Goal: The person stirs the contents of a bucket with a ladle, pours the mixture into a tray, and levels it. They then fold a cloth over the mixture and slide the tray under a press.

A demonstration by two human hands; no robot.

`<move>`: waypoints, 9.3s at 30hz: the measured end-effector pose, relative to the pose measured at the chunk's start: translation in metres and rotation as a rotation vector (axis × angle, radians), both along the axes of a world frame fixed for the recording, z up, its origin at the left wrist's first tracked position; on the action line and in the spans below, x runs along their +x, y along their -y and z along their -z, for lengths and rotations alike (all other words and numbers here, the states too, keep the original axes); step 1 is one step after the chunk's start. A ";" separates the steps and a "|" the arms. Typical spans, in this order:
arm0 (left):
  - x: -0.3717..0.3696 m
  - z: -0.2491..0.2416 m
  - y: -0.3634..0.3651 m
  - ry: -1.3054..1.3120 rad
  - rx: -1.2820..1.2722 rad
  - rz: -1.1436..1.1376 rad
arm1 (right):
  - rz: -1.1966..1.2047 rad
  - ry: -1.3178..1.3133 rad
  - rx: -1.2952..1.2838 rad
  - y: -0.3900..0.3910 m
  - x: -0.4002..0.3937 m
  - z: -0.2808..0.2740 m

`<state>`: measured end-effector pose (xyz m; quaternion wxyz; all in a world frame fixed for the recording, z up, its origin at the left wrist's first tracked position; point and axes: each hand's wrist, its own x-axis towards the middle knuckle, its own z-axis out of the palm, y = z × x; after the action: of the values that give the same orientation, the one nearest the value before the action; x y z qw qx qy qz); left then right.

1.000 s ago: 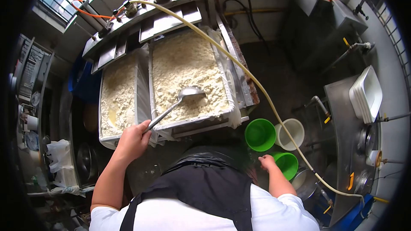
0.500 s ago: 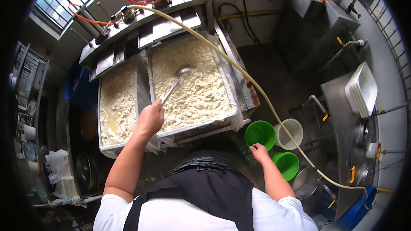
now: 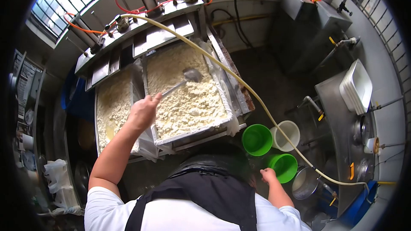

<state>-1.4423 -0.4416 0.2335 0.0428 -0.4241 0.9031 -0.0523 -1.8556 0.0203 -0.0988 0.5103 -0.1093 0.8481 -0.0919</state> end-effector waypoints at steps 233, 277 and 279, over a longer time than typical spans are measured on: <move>0.102 0.098 -0.181 -1.123 0.354 -0.480 | -0.309 0.012 -0.147 0.074 0.012 0.061; 0.341 0.032 -0.112 -1.856 0.985 -1.309 | -0.310 -0.058 -0.110 0.079 0.228 -0.001; 0.340 0.037 -0.099 -1.960 1.047 -1.341 | -0.459 -0.108 -0.085 0.087 0.224 -0.010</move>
<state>-1.1027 -0.3430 0.1967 -0.4545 -0.5851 0.0839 0.6664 -1.6311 -0.0669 -0.0884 0.4666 -0.3254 0.8224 -0.0028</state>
